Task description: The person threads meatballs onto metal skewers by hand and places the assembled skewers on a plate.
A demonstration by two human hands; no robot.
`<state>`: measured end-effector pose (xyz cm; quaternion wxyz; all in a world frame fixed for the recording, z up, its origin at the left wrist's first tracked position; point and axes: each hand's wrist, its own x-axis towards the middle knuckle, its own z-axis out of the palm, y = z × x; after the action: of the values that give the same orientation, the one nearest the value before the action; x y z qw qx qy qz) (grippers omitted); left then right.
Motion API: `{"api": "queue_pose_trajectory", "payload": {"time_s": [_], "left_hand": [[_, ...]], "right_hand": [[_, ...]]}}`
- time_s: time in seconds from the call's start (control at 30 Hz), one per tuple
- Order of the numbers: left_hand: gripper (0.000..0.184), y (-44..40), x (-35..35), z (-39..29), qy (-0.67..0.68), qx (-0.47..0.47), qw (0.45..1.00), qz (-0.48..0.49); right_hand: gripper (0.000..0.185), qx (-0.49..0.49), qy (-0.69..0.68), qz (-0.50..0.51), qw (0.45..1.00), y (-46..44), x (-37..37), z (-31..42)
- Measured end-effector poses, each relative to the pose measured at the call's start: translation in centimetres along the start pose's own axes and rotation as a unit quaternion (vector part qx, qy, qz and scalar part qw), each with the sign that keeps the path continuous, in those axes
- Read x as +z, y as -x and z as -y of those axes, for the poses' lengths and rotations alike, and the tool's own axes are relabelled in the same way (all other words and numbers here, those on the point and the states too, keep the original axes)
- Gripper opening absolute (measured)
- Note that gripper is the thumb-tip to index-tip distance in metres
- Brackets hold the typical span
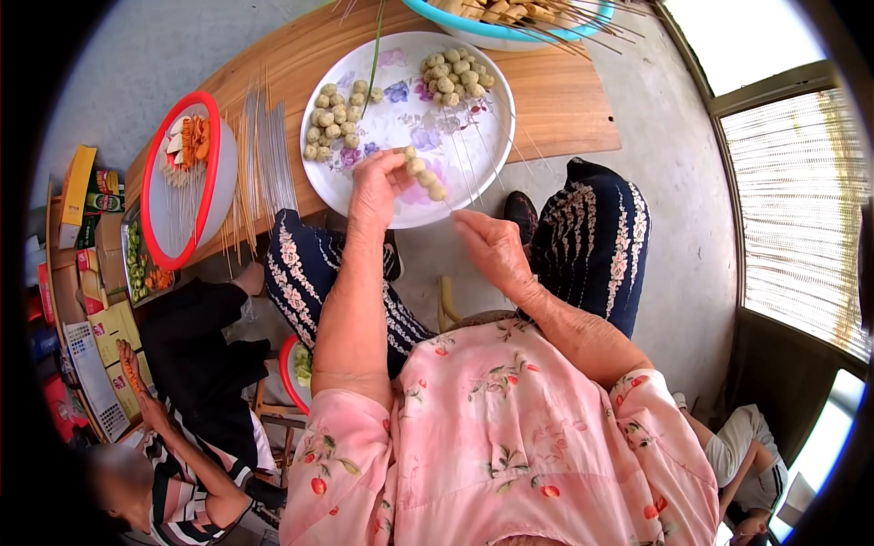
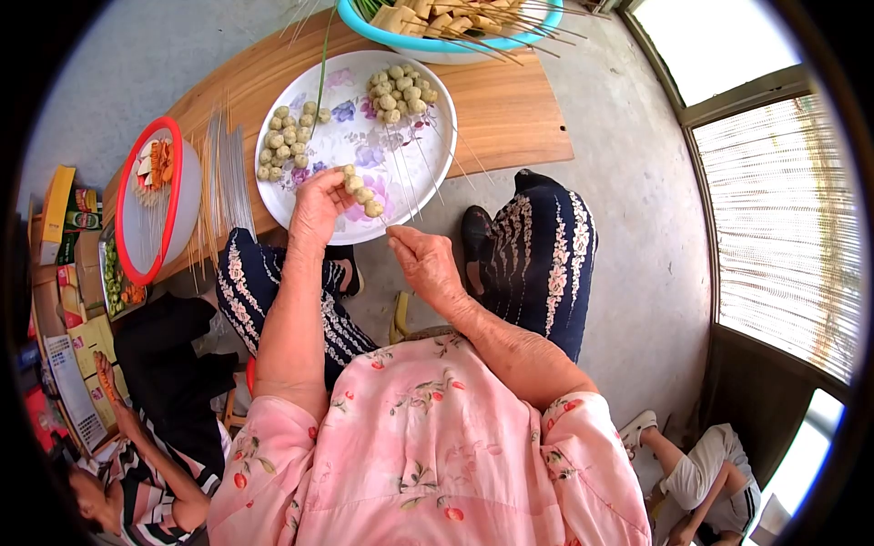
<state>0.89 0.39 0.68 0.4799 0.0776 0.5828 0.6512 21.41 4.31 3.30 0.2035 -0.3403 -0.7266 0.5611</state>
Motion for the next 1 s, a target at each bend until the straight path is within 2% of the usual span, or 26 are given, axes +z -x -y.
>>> {"api": "queue_pose_trajectory", "payload": {"time_s": [0.13, 0.33, 0.43, 0.53, 0.67, 0.77, 1.0], "left_hand": [[0.027, -0.2, 0.1, 0.5, -0.001, -0.005, 1.0, 0.003], [0.027, 0.4, 0.7, -0.3, 0.033, 0.003, 0.999, 0.015], [0.026, -0.5, -0.1, -0.3, 0.073, 0.022, 0.996, -0.042], [0.026, -1.4, -0.9, -0.8, 0.087, 0.046, 0.992, -0.078], [0.035, -1.1, 0.3, -1.7, 0.073, 0.061, 0.985, -0.142], [0.035, -0.9, -0.1, -2.6, 0.051, 0.067, 0.981, -0.175], [0.03, 0.8, 0.0, -7.8, 0.062, 0.129, 0.984, -0.103]], "right_hand": [[0.019, -0.048, 0.001, -0.028, 0.998, -0.5, 0.6, -0.5], [0.021, 0.04, -0.004, 0.012, 0.999, -1.1, 0.2, 0.9], [0.02, 0.019, 0.014, 0.033, 0.999, -0.5, -0.4, 1.4], [0.018, -0.076, 0.031, 0.015, 0.996, 0.7, -0.3, 0.2], [0.017, -0.065, 0.025, -0.034, 0.997, 0.5, 0.0, 0.5], [0.017, -0.012, 0.045, -0.051, 0.998, -1.3, 0.3, 1.3], [0.014, -0.101, 0.097, -0.131, 0.981, -6.2, 2.8, -0.8]]}}
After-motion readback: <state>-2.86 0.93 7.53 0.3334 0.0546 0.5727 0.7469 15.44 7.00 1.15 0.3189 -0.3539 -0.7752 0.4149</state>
